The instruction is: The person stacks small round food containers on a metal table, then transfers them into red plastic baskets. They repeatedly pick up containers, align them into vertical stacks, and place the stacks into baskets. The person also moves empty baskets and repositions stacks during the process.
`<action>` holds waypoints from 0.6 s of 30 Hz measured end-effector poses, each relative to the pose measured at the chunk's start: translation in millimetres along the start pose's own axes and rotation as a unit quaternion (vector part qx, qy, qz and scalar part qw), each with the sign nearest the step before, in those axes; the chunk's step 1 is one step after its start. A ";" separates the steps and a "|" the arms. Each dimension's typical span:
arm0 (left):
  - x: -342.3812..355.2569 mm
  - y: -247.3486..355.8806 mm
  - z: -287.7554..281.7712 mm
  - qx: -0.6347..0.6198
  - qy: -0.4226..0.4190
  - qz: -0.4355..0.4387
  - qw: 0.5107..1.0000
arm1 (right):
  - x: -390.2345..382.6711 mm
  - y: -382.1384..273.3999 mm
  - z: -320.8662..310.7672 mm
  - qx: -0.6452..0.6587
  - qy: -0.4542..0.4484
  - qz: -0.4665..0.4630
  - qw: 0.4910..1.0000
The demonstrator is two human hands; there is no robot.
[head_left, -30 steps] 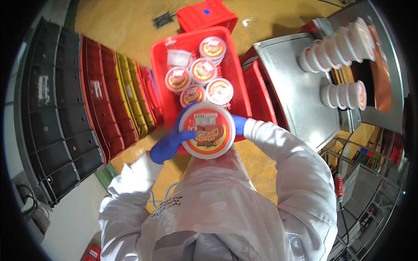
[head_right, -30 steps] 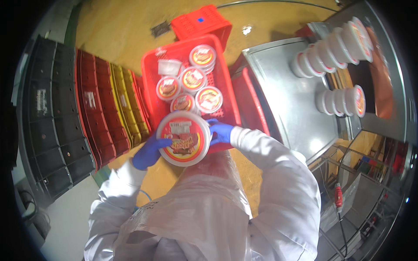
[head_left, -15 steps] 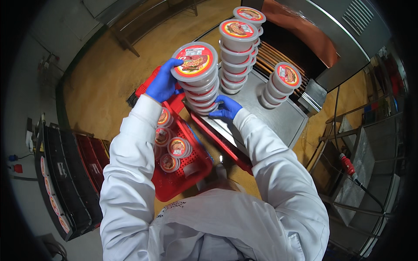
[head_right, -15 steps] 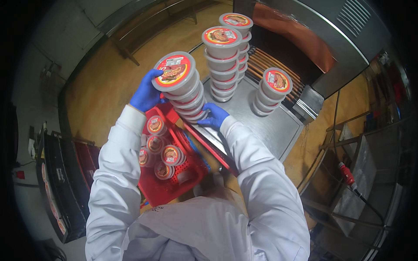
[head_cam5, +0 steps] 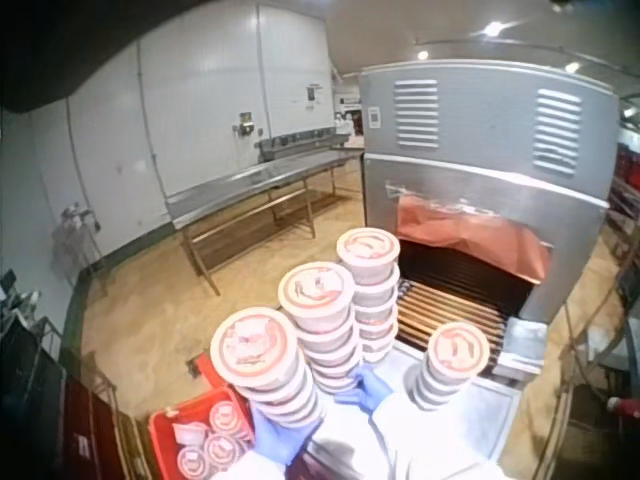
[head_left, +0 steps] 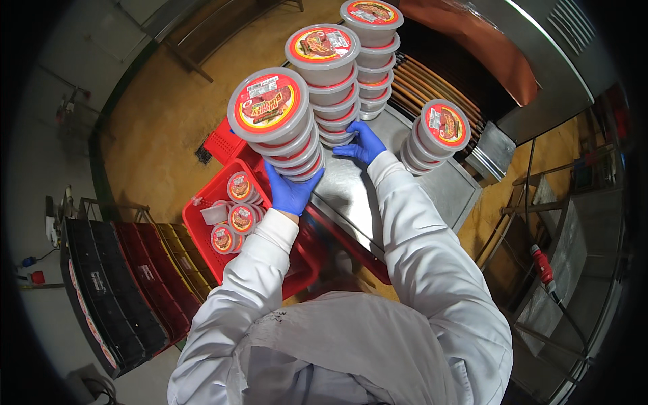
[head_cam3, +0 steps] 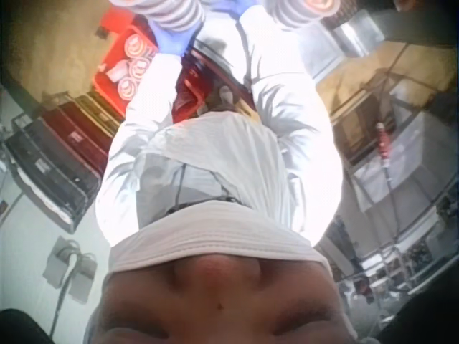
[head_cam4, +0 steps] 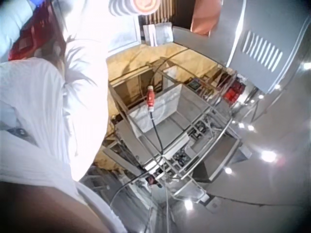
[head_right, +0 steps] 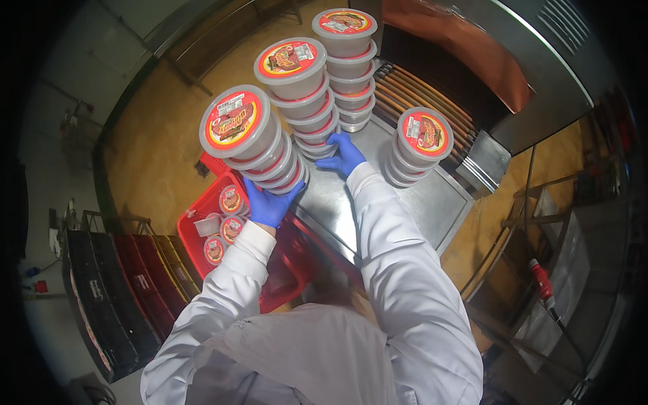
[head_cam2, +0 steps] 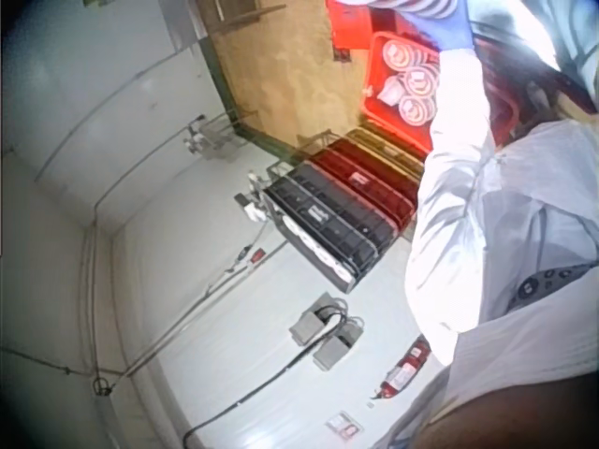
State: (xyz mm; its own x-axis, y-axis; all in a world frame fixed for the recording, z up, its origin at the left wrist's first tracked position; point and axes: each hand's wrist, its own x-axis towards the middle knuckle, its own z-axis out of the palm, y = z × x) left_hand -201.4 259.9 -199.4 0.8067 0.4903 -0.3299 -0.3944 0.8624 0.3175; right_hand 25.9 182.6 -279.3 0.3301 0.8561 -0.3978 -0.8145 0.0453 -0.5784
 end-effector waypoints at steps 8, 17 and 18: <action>25.0 9.2 -1.1 0.058 0.049 0.059 0.995 | 23.9 8.8 18.0 -0.023 0.018 -0.012 1.000; 21.2 16.7 -3.5 0.021 0.133 -0.015 0.991 | 38.9 -60.2 -5.6 -0.017 0.339 -0.152 0.928; 21.6 17.4 -1.2 0.039 0.123 -0.020 0.991 | 44.4 -62.4 -13.0 -0.018 0.315 -0.153 0.937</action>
State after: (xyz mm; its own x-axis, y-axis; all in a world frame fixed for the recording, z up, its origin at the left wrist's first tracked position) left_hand -191.4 285.7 -202.0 0.6860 0.4793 -0.5474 -0.3211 0.8746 0.3634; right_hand 97.6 211.0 -270.2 0.7708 0.3321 -0.5436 -0.6227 0.2130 -0.7529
